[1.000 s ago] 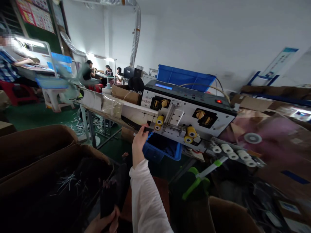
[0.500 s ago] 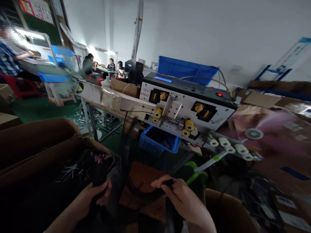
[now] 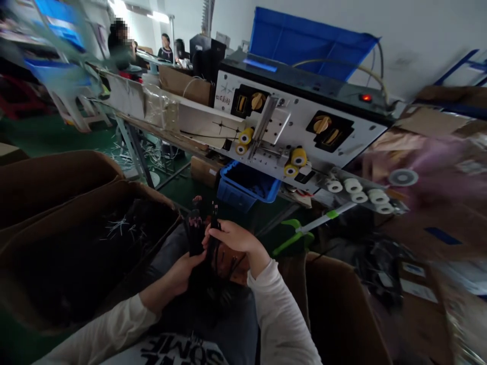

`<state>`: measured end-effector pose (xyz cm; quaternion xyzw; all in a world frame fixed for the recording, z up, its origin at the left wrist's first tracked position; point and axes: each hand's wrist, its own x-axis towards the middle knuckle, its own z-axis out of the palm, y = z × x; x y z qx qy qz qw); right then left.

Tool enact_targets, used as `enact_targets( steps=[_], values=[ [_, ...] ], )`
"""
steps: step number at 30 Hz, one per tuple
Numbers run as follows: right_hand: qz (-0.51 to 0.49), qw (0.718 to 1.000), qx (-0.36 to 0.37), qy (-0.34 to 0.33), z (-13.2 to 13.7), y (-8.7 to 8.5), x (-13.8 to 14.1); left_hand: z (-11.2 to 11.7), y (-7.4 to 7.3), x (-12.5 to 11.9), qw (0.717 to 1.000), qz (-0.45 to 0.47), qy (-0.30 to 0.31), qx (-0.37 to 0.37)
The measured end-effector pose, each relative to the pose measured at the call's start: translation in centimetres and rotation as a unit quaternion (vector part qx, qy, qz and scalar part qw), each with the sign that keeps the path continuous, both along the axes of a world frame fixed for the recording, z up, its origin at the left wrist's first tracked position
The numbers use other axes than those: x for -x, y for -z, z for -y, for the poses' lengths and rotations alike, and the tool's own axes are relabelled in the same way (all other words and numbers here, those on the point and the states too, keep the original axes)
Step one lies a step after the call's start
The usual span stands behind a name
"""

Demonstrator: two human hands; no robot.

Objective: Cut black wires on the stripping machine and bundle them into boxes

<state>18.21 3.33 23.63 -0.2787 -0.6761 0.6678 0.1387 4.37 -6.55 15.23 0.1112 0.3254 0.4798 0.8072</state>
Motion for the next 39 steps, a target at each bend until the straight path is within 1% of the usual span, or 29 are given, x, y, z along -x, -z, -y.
enact_targets(
  steps=[2,4,7,8,10,13,17,18,20,22,24,26,28,30,32,34,35,37,38,39],
  values=[
    [-0.001,1.0,-0.021,0.017,0.1,0.6,0.2,0.2,-0.1,0.2,1.0,0.003,0.006,-0.002],
    [0.005,0.996,-0.078,0.037,0.2,0.9,0.5,0.3,-0.3,0.3,1.0,-0.023,0.016,-0.012],
    [0.027,0.978,-0.19,0.077,0.2,1.4,1.0,0.5,-0.4,0.4,0.996,-0.068,0.019,-0.046],
    [0.038,0.972,-0.215,0.089,0.2,1.5,1.1,0.5,-0.4,0.5,0.996,-0.069,0.02,-0.06],
    [0.055,0.963,-0.239,0.109,0.3,2.0,1.5,0.6,-0.4,0.7,0.995,-0.057,0.021,-0.084],
    [0.062,0.96,-0.236,0.135,0.5,2.8,1.9,0.6,-0.2,1.1,0.993,-0.052,0.024,-0.099],
    [0.076,0.975,-0.147,0.148,0.7,3.6,2.6,0.5,0.2,1.7,0.993,-0.041,0.037,-0.107],
    [0.071,0.976,-0.138,0.151,0.6,3.6,2.8,0.5,0.4,1.8,0.993,-0.035,0.037,-0.106],
    [0.034,0.971,-0.146,0.186,-0.3,3.5,3.5,0.5,0.7,2.0,0.994,-0.022,0.031,-0.099],
    [-0.032,0.955,-0.144,0.258,-2.2,2.9,4.5,0.5,1.1,2.2,0.995,-0.015,0.024,-0.091],
    [-0.108,0.929,-0.101,0.341,-5.1,1.7,5.7,0.5,1.3,2.5,0.996,-0.01,0.014,-0.084],
    [-0.182,0.892,-0.048,0.411,-8.6,0.0,6.9,0.4,1.4,2.9,0.996,0.001,0.002,-0.084],
    [-0.236,0.848,-0.02,0.473,-12.3,-1.9,8.1,0.4,1.2,3.3,0.996,0.016,-0.011,-0.091],
    [-0.257,0.811,-0.014,0.526,-15.4,-3.6,9.2,0.3,1.0,3.7,0.994,0.018,-0.019,-0.105],
    [-0.244,0.787,-0.028,0.566,-17.6,-4.7,10.2,0.3,0.8,4.1,0.992,0.013,-0.022,-0.124],
    [-0.217,0.778,-0.064,0.586,-18.1,-5.0,11.1,0.3,0.8,4.3,0.99,0.01,-0.025,-0.135],
    [-0.209,0.772,-0.1,0.592,-17.7,-4.9,11.4,0.3,0.9,4.4,0.99,0.007,-0.027,-0.135],
    [-0.209,0.758,-0.213,0.58,-15.3,-4.2,11.3,0.3,0.9,4.7,0.992,-0.004,-0.033,-0.125],
    [-0.206,0.756,-0.278,0.556,-13.5,-3.8,10.8,0.3,0.9,4.9,0.992,-0.011,-0.036,-0.119],
    [-0.198,0.761,-0.342,0.514,-11.5,-3.5,10.0,0.2,0.9,5.1,0.993,-0.018,-0.039,-0.114]
  ],
)
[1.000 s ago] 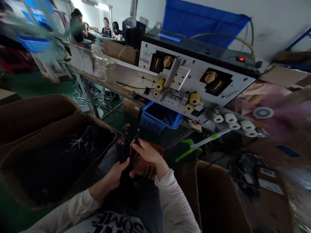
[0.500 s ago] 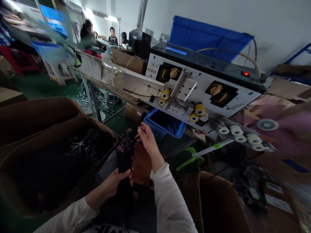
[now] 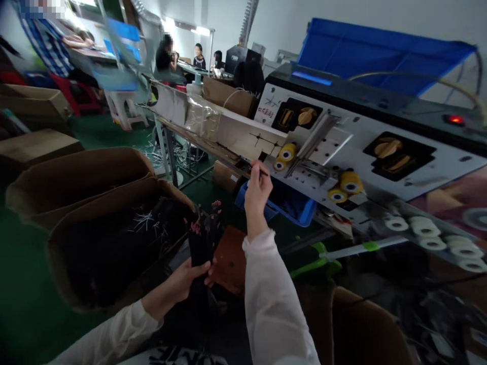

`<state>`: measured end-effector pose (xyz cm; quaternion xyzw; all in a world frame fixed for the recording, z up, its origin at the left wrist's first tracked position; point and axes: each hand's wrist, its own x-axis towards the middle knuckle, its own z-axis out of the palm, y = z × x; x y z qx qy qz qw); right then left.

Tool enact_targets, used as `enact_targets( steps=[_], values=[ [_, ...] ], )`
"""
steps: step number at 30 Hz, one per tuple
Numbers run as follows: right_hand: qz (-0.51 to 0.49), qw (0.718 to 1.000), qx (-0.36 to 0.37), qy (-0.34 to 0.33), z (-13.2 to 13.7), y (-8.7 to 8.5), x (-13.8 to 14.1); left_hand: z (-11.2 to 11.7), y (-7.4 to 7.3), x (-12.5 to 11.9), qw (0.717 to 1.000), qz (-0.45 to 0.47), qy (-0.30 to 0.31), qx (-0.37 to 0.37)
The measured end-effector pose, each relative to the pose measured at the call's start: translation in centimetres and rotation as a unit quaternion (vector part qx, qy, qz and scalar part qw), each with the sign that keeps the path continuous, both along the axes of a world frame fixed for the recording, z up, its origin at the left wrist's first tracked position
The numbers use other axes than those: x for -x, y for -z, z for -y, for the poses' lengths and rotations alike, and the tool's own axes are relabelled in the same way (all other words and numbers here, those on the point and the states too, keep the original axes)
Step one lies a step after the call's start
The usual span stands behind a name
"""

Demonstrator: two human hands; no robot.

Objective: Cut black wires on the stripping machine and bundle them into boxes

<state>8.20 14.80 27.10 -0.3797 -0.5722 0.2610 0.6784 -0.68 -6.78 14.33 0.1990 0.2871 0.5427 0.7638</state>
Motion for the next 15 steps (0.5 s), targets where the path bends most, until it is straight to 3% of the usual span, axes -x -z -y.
enact_targets(
  steps=[2,5,7,9,10,12,15],
  values=[
    [0.172,0.978,-0.013,-0.117,4.2,0.4,-2.3,-0.1,-0.1,0.4,1.0,-0.011,-0.005,0.0],
    [0.406,0.872,0.07,-0.266,9.1,0.3,-6.4,-0.3,-0.4,1.0,1.0,-0.021,-0.005,-0.009],
    [0.46,0.803,0.169,-0.34,11.0,0.2,-8.2,-0.5,-0.6,1.1,1.0,-0.026,-0.008,-0.013],
    [0.439,0.756,0.26,-0.41,12.2,0.6,-8.7,-0.8,-0.7,0.9,0.999,-0.033,-0.009,-0.01],
    [0.416,0.744,0.288,-0.436,12.6,1.0,-8.5,-0.9,-0.7,0.6,0.999,-0.038,-0.008,-0.004],
    [0.37,0.753,0.307,-0.45,13.3,2.2,-7.6,-1.0,-0.7,0.1,0.999,-0.049,-0.002,0.007],
    [0.309,0.812,0.301,-0.393,13.6,4.1,-6.1,-1.0,-0.7,-0.7,0.999,-0.048,0.007,0.013]
  ],
)
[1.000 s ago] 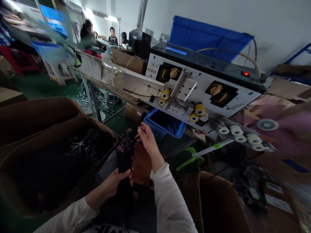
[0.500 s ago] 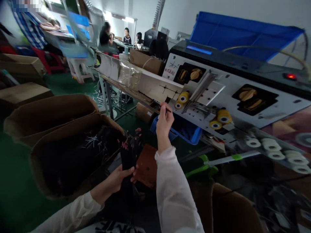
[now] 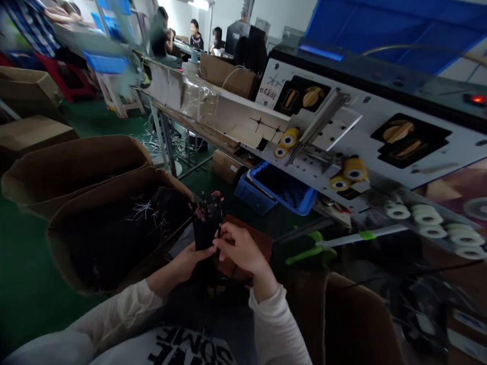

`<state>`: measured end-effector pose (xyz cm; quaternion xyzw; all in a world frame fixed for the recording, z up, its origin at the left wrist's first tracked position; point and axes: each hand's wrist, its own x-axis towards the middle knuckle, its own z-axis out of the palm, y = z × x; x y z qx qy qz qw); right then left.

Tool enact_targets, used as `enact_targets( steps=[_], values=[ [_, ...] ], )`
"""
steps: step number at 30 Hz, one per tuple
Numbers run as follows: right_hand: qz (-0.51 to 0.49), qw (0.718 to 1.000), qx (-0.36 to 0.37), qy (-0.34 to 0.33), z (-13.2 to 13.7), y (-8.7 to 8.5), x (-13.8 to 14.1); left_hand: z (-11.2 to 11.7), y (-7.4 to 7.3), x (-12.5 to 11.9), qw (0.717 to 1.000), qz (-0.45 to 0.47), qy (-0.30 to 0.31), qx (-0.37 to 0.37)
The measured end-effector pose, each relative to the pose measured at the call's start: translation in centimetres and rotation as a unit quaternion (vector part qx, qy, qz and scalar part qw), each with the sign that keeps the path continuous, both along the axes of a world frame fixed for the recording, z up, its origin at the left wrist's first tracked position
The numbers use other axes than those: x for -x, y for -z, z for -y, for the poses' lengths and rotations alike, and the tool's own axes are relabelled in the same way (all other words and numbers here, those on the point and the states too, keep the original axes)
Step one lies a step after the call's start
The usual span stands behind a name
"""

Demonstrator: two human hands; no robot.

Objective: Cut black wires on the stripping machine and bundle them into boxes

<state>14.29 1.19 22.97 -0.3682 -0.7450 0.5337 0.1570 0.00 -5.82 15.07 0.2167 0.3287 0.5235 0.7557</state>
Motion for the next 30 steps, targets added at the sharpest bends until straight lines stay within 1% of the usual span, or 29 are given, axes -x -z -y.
enact_targets(
  steps=[2,4,5,6,7,10,12,14,18,21,23,25,27,30],
  values=[
    [-0.029,0.996,-0.046,0.067,-0.3,1.0,0.5,0.2,0.0,-0.4,1.0,0.007,0.018,0.01],
    [-0.052,0.984,-0.114,0.127,-0.8,1.7,0.6,0.5,0.1,-0.6,0.999,0.013,0.034,0.021],
    [-0.064,0.977,-0.137,0.149,-1.0,1.9,0.5,0.6,0.1,-0.6,0.999,0.015,0.038,0.024],
    [-0.074,0.974,-0.142,0.16,-1.3,2.1,0.4,0.7,0.2,-0.7,0.999,0.02,0.041,0.027],
    [-0.083,0.976,-0.127,0.158,-1.5,2.1,0.3,0.7,0.3,-0.7,0.998,0.026,0.044,0.029],
    [-0.104,0.987,-0.038,0.119,-1.9,1.9,0.0,0.7,0.6,-0.7,0.997,0.036,0.062,0.031],
    [-0.118,0.987,-0.004,0.106,-1.9,1.8,-0.1,0.7,0.8,-0.7,0.996,0.036,0.079,0.025],
    [-0.124,0.986,0.0,0.107,-1.9,1.7,-0.1,0.8,0.9,-0.8,0.995,0.032,0.093,0.013],
    [-0.106,0.989,-0.003,0.102,-1.9,1.8,-0.3,1.1,0.9,-0.8,0.993,0.004,0.116,0.006],
    [-0.128,0.985,-0.034,0.108,-1.9,1.9,-0.6,0.6,0.4,-0.6,0.992,-0.037,0.119,-0.028],
    [-0.167,0.973,-0.074,0.144,-1.9,1.9,-1.0,-0.4,-0.7,-0.1,0.987,-0.079,0.114,-0.076],
    [-0.197,0.958,-0.102,0.183,-2.0,1.7,-1.7,-1.9,-2.7,0.5,0.979,-0.12,0.1,-0.131],
    [-0.21,0.952,-0.106,0.194,-1.8,1.5,-2.5,-3.6,-5.5,1.0,0.97,-0.143,0.075,-0.183],
    [-0.231,0.956,-0.091,0.154,-1.4,1.1,-3.5,-5.8,-10.6,1.0,0.952,-0.152,0.048,-0.26]
  ],
)
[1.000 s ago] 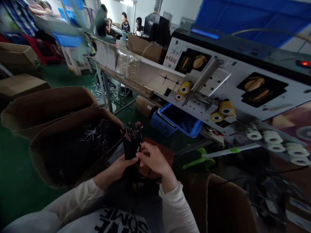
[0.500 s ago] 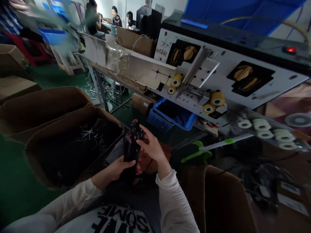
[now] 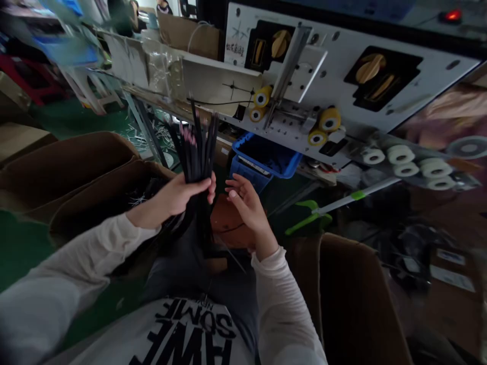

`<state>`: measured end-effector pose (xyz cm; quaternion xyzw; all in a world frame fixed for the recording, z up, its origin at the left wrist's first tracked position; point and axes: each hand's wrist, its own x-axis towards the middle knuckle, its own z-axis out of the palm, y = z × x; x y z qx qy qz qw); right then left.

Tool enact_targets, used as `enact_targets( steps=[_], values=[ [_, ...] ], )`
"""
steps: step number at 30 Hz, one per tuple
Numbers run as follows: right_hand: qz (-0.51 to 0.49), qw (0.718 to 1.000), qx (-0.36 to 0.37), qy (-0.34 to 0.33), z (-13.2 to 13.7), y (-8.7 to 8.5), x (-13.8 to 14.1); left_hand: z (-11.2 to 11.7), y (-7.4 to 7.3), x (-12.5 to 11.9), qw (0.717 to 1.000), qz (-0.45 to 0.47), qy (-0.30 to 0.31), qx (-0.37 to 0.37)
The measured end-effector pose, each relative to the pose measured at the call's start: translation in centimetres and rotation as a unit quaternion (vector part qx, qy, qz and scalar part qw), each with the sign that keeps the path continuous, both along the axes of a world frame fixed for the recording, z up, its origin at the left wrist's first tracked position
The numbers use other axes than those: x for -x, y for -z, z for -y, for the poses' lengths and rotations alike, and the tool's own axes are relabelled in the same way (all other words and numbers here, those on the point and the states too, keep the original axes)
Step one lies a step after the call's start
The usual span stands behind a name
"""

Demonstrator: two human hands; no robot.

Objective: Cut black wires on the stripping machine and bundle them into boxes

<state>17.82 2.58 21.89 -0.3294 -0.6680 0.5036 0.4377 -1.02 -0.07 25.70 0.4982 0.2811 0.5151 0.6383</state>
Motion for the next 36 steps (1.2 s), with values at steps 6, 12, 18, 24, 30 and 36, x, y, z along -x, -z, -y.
enact_targets(
  steps=[6,12,18,24,30,36],
  values=[
    [-0.039,0.997,-0.07,-0.023,0.5,-2.3,1.3,-2.5,-9.0,-2.6,0.982,-0.071,-0.073,-0.158],
    [-0.09,0.984,-0.147,0.043,-1.5,-3.7,5.2,-4.5,-13.4,-5.4,0.955,-0.092,-0.16,-0.232],
    [-0.081,0.981,-0.118,0.131,-3.7,0.5,5.8,-5.9,-15.7,-7.6,0.944,-0.093,-0.209,-0.237],
    [-0.088,0.982,0.028,0.164,-3.4,8.7,4.2,-8.1,-16.4,-9.8,0.925,-0.109,-0.241,-0.271],
    [-0.13,0.978,0.109,0.12,-1.2,11.7,2.9,-9.0,-15.7,-11.7,0.932,-0.113,-0.243,-0.245],
    [-0.107,0.976,0.123,0.141,-0.3,13.6,2.3,-8.3,-15.4,-12.6,0.938,-0.088,-0.209,-0.261]
  ],
)
